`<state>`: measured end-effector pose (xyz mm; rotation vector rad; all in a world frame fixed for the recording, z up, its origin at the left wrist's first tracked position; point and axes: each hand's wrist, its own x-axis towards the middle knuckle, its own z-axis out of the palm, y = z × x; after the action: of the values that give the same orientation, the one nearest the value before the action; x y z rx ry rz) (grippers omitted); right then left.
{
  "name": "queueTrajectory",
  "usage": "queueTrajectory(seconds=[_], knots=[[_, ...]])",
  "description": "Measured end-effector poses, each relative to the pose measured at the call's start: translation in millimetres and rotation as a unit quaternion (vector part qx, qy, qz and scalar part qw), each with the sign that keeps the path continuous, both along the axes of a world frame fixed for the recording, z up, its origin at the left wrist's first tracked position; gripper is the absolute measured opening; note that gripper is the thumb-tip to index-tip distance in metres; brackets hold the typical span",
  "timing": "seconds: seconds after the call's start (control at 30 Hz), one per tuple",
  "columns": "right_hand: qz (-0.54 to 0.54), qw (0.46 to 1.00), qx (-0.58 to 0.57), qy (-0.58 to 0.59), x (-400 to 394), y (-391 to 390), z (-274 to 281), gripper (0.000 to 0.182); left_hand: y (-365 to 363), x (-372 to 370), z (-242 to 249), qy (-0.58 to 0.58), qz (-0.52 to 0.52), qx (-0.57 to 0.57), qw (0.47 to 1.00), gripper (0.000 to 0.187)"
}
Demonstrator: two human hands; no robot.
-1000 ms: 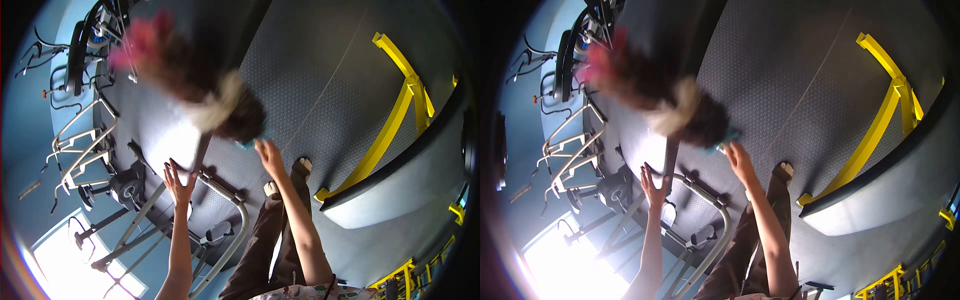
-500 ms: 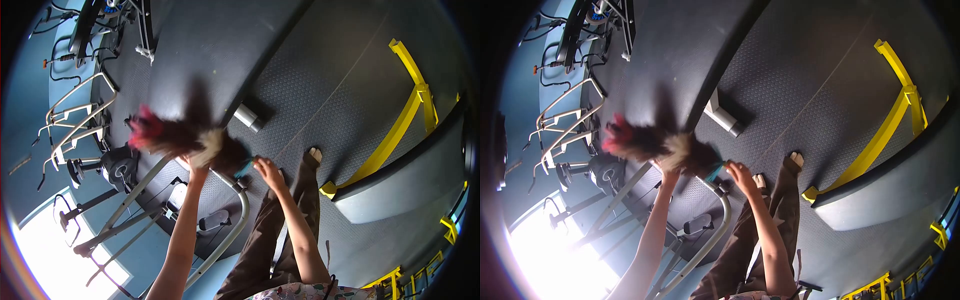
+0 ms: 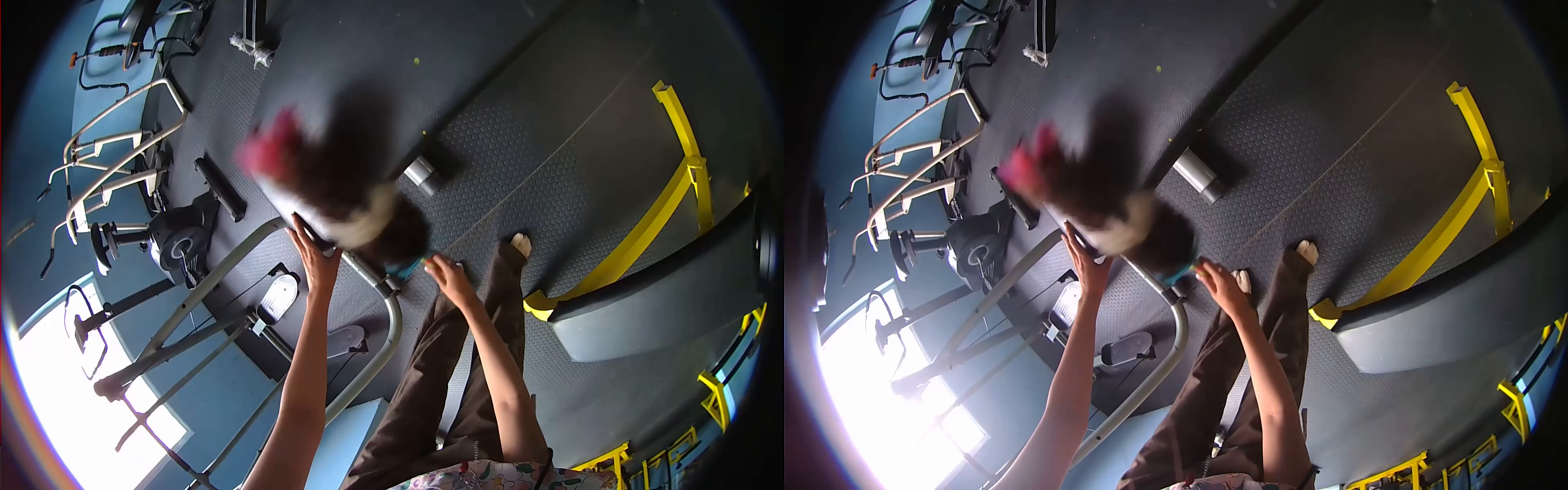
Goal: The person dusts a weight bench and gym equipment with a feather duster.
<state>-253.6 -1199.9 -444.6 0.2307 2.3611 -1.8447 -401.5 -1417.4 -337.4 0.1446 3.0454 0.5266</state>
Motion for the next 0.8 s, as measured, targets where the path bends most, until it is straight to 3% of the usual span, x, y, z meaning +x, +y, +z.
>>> queueTrajectory(seconds=[0.03,0.07,0.13,0.2,0.27,0.33,0.37,0.47,0.53,0.6,0.67,0.73,0.8], knots=[[0.023,0.999,0.028,0.002,11.5,-10.0,-3.8,0.025,-61.3,27.4,-60.5,-0.003,0.003,0.000,1.000,0.101],[0.047,0.997,0.055,0.003,20.9,-17.3,-4.5,0.027,-133.0,27.1,-117.4,-0.166,0.072,0.283,0.942,0.081],[0.112,0.988,0.088,-0.053,30.5,-20.7,-4.8,0.031,-130.2,32.6,-112.3,-0.070,-0.080,0.143,0.984,0.068],[0.053,0.994,0.092,0.009,24.1,-19.5,-8.2,0.033,-122.1,27.0,-102.5,-0.061,-0.080,0.103,0.989,0.071],[-0.007,0.996,0.083,0.017,2.5,3.5,22.6,0.031,-102.8,17.7,-82.4,-0.040,-0.089,0.025,0.995,0.079],[-0.037,0.998,0.024,-0.054,-16.2,26.8,42.3,0.030,-14.9,2.8,3.9,-0.107,0.138,0.184,0.967,0.096],[-0.063,0.996,0.011,-0.065,-29.0,39.4,64.6,0.029,-12.0,1.4,5.1,-0.083,0.128,0.181,0.972,0.105],[-0.103,0.991,-0.012,-0.085,-48.0,54.9,107.4,0.026,-13.9,1.5,4.9,-0.059,0.113,0.124,0.984,0.105],[-0.077,0.991,-0.030,-0.110,-46.5,46.3,137.0,0.024,-15.2,3.3,8.5,-0.066,0.121,0.144,0.980,0.106],[-0.069,0.997,0.025,-0.011,-35.0,26.4,147.3,0.022,-14.4,2.3,8.8,-0.068,0.126,0.127,0.981,0.107],[-0.004,0.993,0.002,-0.119,-23.7,12.6,171.9,0.022,-10.9,3.7,14.9,-0.061,0.123,0.111,0.984,0.097],[0.078,0.985,0.075,-0.136,-18.2,6.5,193.3,0.021,-26.0,6.3,1.9,-0.103,0.139,0.088,0.981,0.087],[0.094,0.981,0.073,-0.156,-10.0,8.0,202.3,0.025,-22.4,12.3,-0.4,-0.101,0.137,0.079,0.982,0.084]])
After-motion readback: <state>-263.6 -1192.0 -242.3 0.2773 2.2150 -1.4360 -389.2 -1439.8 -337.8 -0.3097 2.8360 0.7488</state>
